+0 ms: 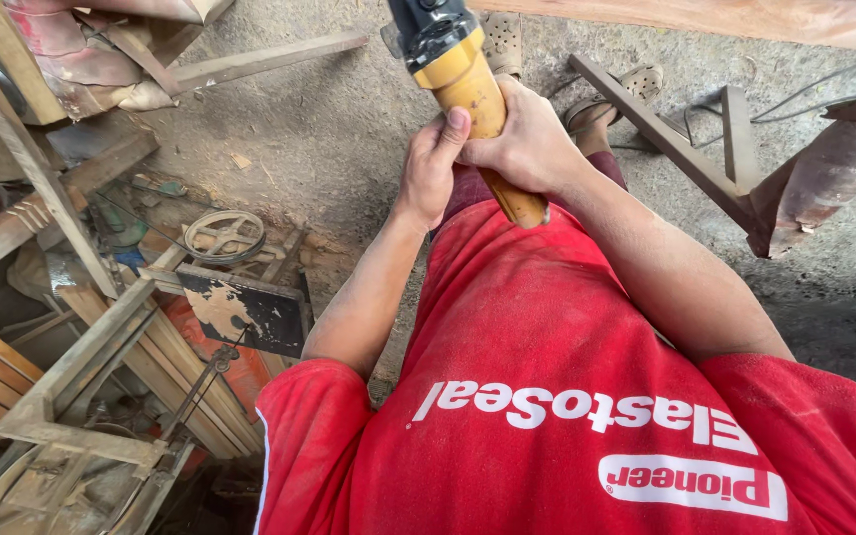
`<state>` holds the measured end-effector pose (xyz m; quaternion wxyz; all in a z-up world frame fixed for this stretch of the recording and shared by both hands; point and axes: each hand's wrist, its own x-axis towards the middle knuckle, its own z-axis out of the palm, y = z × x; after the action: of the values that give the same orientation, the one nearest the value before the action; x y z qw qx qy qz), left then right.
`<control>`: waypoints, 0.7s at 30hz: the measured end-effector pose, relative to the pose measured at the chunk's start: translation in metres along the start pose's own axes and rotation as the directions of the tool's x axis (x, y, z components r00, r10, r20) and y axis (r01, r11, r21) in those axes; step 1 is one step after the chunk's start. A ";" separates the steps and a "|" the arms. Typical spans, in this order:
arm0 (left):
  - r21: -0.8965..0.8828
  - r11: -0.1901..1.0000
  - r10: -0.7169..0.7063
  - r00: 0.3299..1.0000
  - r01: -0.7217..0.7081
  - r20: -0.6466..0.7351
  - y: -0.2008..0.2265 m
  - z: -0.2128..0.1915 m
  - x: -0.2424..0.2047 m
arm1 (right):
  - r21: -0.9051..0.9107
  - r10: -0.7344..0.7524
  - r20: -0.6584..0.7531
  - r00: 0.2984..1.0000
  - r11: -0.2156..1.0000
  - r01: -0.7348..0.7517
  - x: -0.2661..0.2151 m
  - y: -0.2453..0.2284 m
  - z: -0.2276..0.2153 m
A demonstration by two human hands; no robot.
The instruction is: The person uses an angle grinder with a sanding disc to smooth the surface of a long wooden plank resting on a metal stand. They hold the plank with one hand and guide the tool with the other, moving along the length of the wood. The person occasionally repositions the plank and continues sanding different sections.
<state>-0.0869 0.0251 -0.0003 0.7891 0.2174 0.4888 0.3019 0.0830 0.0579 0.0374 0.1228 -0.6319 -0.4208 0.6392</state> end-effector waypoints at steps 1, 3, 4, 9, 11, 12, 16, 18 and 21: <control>-0.003 1.000 -0.010 1.000 0.010 0.009 -0.003 0.008 0.000 | 0.030 0.007 -0.008 1.000 1.000 -0.007 -0.006 0.002 -0.006; 0.014 1.000 -0.023 1.000 0.023 0.012 -0.010 0.028 0.000 | 0.095 0.015 -0.010 1.000 0.995 -0.014 -0.019 0.009 -0.022; 0.035 0.999 -0.027 1.000 0.027 0.006 -0.015 0.040 0.001 | 0.128 0.021 -0.018 1.000 0.992 -0.019 -0.027 0.013 -0.031; 0.306 0.952 0.003 0.998 -0.023 0.065 -0.037 0.105 0.006 | 0.210 0.124 -0.087 0.988 0.972 -0.103 -0.073 0.041 -0.078; 0.318 0.948 -0.004 0.995 -0.027 0.096 -0.047 0.129 0.007 | 0.295 0.084 -0.112 0.990 0.954 -0.048 -0.090 0.056 -0.095; 0.317 0.948 -0.035 0.993 -0.001 0.109 -0.053 0.141 0.008 | 0.357 0.103 -0.113 0.988 0.932 -0.056 -0.099 0.065 -0.103; 0.351 0.936 -0.096 0.984 0.037 0.152 -0.079 0.186 0.016 | 0.435 0.087 -0.185 0.979 0.900 0.002 -0.131 0.098 -0.134; 0.372 0.928 -0.101 0.980 0.030 0.174 -0.093 0.208 0.020 | 0.485 0.100 -0.204 0.974 0.874 0.012 -0.145 0.113 -0.150; 0.442 0.897 -0.126 0.966 0.014 0.226 -0.113 0.242 0.028 | 0.499 0.121 -0.273 0.954 0.866 0.032 -0.169 0.136 -0.171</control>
<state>0.1706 -0.0495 0.0131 0.7857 0.4069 0.4485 0.1262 0.3185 -0.0767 0.0887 0.3279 -0.6766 -0.2038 0.6270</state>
